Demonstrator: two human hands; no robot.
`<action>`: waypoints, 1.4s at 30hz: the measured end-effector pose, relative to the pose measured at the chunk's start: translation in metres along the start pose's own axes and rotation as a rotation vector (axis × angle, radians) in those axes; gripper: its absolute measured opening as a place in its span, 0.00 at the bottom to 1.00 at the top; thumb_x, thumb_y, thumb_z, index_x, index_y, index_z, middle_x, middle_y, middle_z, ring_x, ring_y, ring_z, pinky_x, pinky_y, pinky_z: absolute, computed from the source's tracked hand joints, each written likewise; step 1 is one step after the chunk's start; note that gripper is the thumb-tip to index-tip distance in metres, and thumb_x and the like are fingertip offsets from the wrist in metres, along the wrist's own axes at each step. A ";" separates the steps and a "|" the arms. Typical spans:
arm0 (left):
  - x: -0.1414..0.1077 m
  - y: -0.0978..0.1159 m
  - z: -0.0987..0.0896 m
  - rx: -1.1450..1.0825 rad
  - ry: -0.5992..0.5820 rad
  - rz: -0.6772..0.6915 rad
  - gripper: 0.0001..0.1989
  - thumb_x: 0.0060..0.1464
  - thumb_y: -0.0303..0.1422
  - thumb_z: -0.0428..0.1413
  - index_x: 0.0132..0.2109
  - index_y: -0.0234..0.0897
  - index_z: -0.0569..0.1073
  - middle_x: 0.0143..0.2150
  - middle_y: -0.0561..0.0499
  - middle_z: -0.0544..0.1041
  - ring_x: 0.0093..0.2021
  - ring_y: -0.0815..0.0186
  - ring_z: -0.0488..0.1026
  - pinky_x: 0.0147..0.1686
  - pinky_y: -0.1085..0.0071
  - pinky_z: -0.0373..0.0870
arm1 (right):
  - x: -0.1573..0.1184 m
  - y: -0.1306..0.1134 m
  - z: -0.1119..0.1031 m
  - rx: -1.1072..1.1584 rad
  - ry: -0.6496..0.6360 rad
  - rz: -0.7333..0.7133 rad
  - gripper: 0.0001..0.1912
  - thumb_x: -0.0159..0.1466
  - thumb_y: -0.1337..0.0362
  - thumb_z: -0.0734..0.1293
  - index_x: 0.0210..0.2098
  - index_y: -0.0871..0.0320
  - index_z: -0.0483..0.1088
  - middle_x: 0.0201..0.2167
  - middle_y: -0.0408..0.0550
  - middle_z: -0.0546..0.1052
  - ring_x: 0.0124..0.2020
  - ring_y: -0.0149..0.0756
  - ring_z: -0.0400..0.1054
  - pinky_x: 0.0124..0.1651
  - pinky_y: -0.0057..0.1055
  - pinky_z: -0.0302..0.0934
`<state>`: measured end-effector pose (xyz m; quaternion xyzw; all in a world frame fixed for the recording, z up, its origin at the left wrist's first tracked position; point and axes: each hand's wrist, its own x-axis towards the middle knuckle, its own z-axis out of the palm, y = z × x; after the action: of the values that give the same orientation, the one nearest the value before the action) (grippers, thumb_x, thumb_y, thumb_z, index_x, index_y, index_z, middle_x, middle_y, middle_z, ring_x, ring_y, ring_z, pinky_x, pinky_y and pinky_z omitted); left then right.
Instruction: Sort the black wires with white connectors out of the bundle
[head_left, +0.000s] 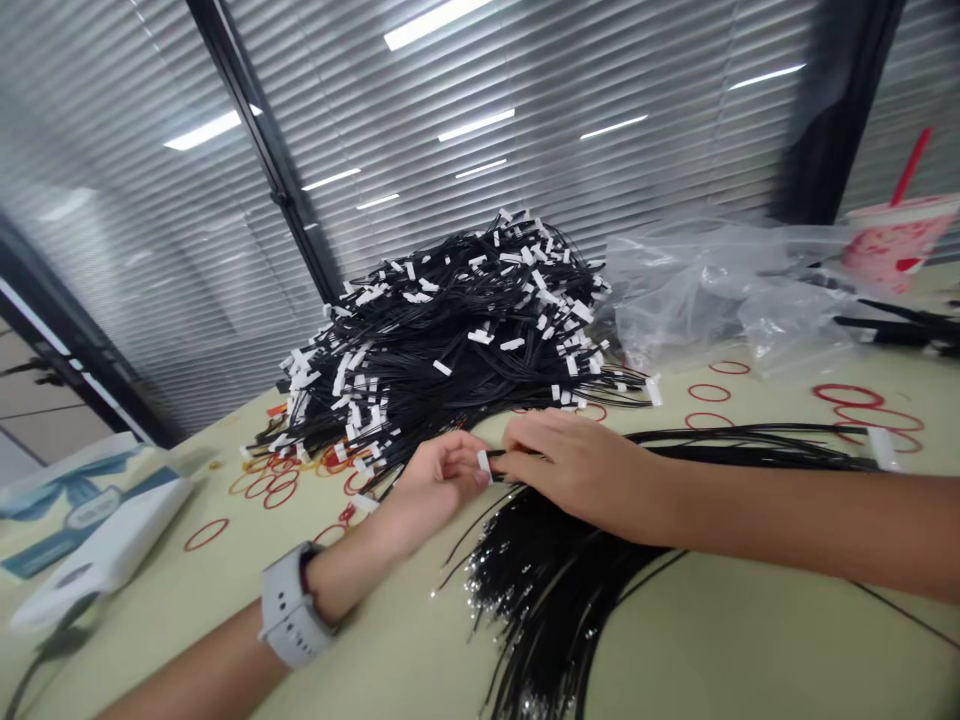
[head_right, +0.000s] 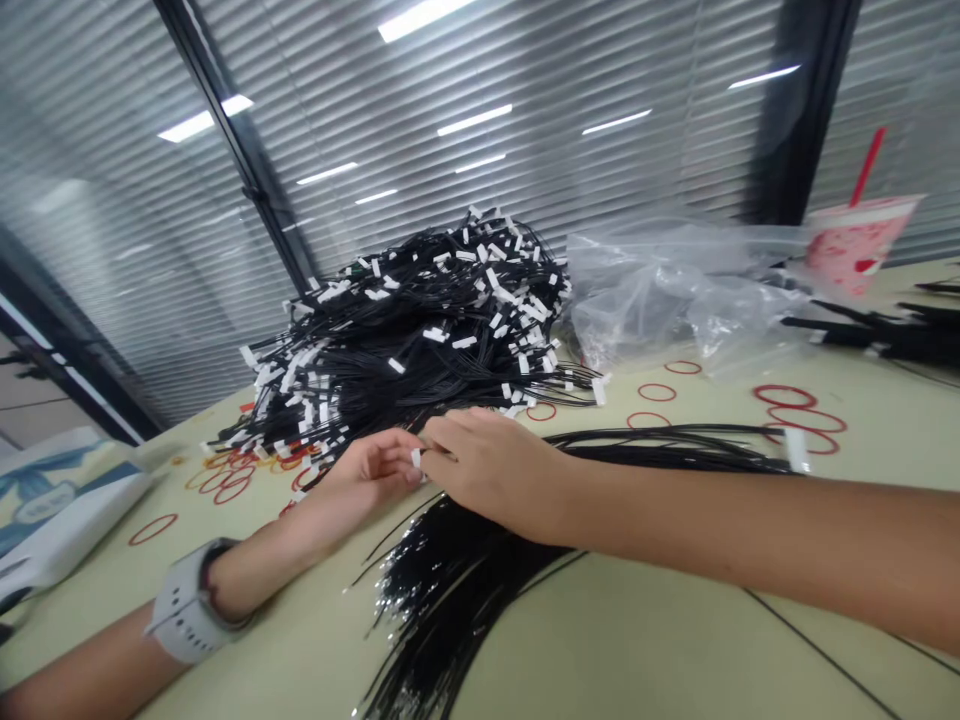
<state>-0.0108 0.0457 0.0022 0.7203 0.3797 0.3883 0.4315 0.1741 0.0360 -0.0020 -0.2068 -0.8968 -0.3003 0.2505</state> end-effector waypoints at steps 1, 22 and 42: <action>0.001 -0.001 -0.002 0.001 -0.007 -0.004 0.08 0.45 0.23 0.56 0.35 0.31 0.66 0.30 0.51 0.70 0.32 0.71 0.67 0.34 0.74 0.60 | 0.002 -0.003 -0.003 0.043 -0.023 0.020 0.10 0.62 0.72 0.56 0.39 0.62 0.66 0.34 0.50 0.67 0.34 0.33 0.58 0.38 0.32 0.54; -0.003 -0.008 -0.013 0.105 -0.104 0.020 0.07 0.46 0.22 0.52 0.35 0.34 0.63 0.31 0.53 0.70 0.31 0.72 0.65 0.34 0.74 0.58 | 0.004 -0.007 -0.004 0.479 -0.163 0.542 0.08 0.59 0.70 0.57 0.26 0.59 0.65 0.24 0.41 0.69 0.26 0.25 0.59 0.29 0.25 0.48; -0.005 -0.006 -0.010 0.057 -0.113 -0.020 0.07 0.45 0.22 0.53 0.33 0.34 0.63 0.29 0.53 0.69 0.29 0.72 0.63 0.32 0.74 0.56 | 0.001 -0.005 0.006 0.550 -0.125 0.553 0.08 0.56 0.68 0.57 0.25 0.60 0.66 0.21 0.41 0.68 0.23 0.23 0.57 0.27 0.24 0.48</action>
<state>-0.0228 0.0466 -0.0012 0.7494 0.3727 0.3319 0.4353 0.1683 0.0365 -0.0076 -0.3834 -0.8678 0.0431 0.3131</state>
